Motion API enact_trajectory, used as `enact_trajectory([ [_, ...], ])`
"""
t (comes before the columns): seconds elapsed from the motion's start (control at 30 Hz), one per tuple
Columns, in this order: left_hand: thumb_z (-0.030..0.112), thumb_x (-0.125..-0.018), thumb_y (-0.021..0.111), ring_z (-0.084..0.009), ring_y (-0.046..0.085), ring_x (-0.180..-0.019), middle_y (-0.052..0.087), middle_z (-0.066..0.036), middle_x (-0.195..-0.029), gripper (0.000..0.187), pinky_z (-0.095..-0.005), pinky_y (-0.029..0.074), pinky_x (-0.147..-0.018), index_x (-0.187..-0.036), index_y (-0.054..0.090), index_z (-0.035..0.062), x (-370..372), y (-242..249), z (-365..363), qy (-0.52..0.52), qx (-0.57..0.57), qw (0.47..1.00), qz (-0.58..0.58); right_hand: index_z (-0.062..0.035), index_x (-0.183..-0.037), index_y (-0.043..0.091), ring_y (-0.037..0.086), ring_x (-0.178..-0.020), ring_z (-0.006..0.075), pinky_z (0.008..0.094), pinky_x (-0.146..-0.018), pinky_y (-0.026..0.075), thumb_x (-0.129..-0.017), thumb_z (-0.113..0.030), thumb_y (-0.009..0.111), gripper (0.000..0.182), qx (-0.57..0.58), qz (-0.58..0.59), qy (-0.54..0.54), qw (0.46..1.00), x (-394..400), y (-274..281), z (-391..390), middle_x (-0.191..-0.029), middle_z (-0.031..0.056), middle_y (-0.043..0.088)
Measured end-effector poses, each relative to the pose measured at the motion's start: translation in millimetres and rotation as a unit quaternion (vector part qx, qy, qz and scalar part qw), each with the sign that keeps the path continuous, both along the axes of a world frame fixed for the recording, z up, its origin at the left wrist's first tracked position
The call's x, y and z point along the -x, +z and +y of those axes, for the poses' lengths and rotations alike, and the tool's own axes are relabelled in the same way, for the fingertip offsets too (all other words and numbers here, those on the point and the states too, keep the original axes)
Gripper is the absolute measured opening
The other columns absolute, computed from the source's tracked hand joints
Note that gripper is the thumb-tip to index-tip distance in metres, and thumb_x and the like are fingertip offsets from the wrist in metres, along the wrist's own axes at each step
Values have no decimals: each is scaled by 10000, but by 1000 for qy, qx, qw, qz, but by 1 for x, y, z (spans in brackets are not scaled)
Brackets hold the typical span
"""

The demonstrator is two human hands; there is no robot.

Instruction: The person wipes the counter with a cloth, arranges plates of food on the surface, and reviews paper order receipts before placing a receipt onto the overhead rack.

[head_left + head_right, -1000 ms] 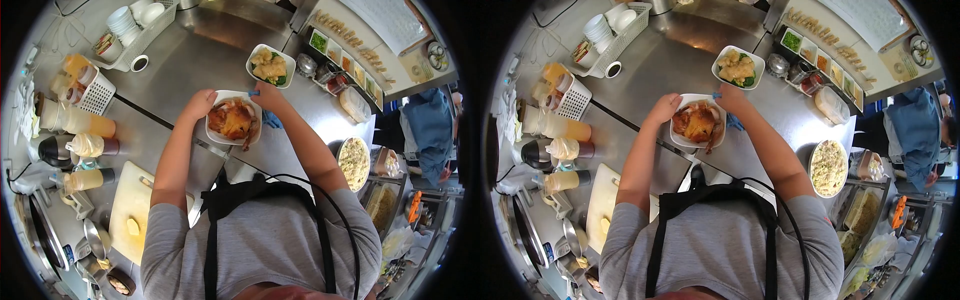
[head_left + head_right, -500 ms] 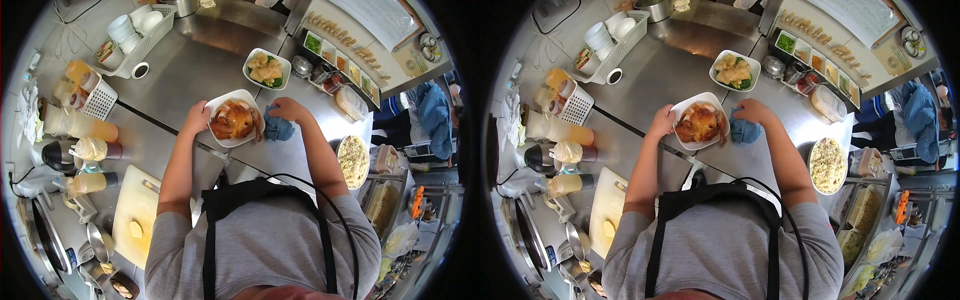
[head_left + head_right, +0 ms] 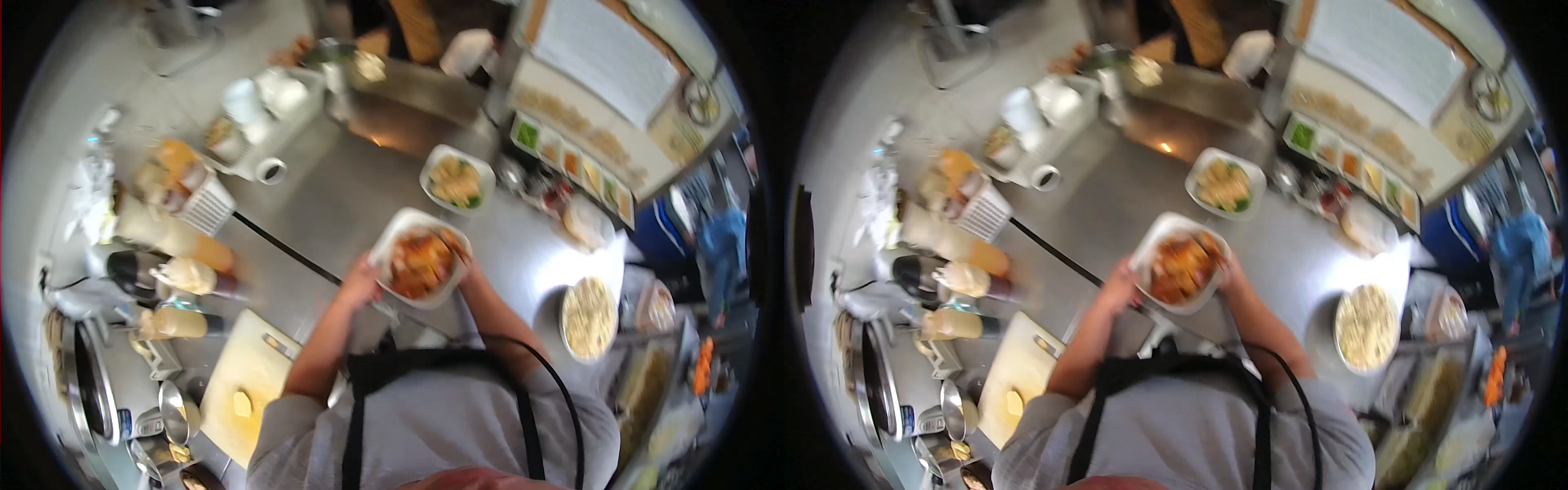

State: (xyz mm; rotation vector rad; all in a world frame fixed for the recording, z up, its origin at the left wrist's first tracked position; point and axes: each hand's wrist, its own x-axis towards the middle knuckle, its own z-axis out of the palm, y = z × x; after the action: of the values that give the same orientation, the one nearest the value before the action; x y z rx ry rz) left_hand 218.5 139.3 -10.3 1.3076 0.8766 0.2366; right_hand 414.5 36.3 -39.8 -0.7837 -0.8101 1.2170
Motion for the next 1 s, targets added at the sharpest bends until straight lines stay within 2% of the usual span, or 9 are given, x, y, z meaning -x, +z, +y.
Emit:
enact_trajectory([
  [0.07, 118, -824, 370, -88, 439, -373, 510, -31, -596, 327, -224, 361, -313, -1148, 414, 104, -3, -9, 0, 59, 32, 998, -5, -53, -1128, 456, 513, -978, 276, 404, -855, 430, -823, -407, 401, 470, -7, 360, 221, 906, 27, 15, 34, -1086, 145, 506],
  [0.17, 123, -822, 373, -92, 448, -378, 518, -39, -608, 334, -230, 368, -318, -1153, 415, 101, -5, -9, 9, 85, 4, 996, -20, -29, -1149, 421, 517, -981, 259, 385, -825, 451, -827, -424, 399, 511, 94, 380, 96, 915, 47, 5, 28, -1106, 147, 501],
  [0.33, 132, -818, 374, -105, 470, -388, 520, -58, -603, 357, -242, 383, -324, -1169, 396, 74, 4, 4, 19, 103, -136, 985, 40, 9, -1095, 457, 559, -897, 247, 370, -810, 459, -845, -250, 387, 367, 268, 286, 41, 919, 20, -47, 16, -1026, 144, 554],
  [0.43, 126, -808, 398, -108, 473, -384, 522, -63, -586, 323, -250, 388, -319, -1121, 410, 51, 8, -19, 36, 121, -118, 985, 37, 3, -1049, 500, 566, -875, 236, 359, -772, 466, -828, -189, 396, 311, 351, 162, -17, 922, -2, -26, 6, -995, 146, 571],
  [0.5, 112, -804, 411, -109, 464, -374, 510, -61, -565, 280, -246, 377, -306, -1077, 421, 47, 5, -19, 40, 139, -99, 985, 36, -11, -975, 550, 572, -843, 233, 346, -729, 470, -812, -170, 426, 260, 382, 2, -74, 921, -29, -19, -2, -932, 139, 590],
  [0.53, 102, -803, 416, -109, 456, -367, 500, -59, -549, 250, -242, 368, -297, -1046, 428, 45, 3, -15, 47, 149, -93, 984, 31, -15, -896, 575, 582, -775, 227, 338, -704, 470, -804, -195, 462, 231, 355, -161, -116, 914, -60, -63, -4, -859, 132, 596],
  [0.63, 86, -808, 392, -107, 424, -349, 471, -53, -521, 153, -232, 339, -278, -950, 420, 37, -10, -34, 71, 224, -42, 973, -26, -39, -858, 551, 582, -634, 210, 357, -549, 491, -822, -253, 451, 239, 415, 94, -119, 897, -73, -15, -13, -807, 101, 593],
  [0.83, 86, -824, 341, -122, 470, -415, 493, -66, -597, 231, -233, 394, -335, -1050, 290, 86, -47, -41, 93, 326, 8, 945, -42, -46, -929, 523, 574, -588, 199, 331, -528, 486, -831, -244, 426, 241, 296, 86, -238, 921, -91, -6, 15, -740, 80, 584],
  [1.0, 71, -808, 325, -131, 494, -429, 503, -90, -656, 277, -242, 434, -357, -1073, 243, 70, -68, -48, 99, 362, 35, 927, -90, -55, -1016, 474, 541, -612, 192, 318, -531, 465, -776, -132, 454, 253, 329, 29, -287, 899, -98, -13, 37, -766, 85, 537],
])
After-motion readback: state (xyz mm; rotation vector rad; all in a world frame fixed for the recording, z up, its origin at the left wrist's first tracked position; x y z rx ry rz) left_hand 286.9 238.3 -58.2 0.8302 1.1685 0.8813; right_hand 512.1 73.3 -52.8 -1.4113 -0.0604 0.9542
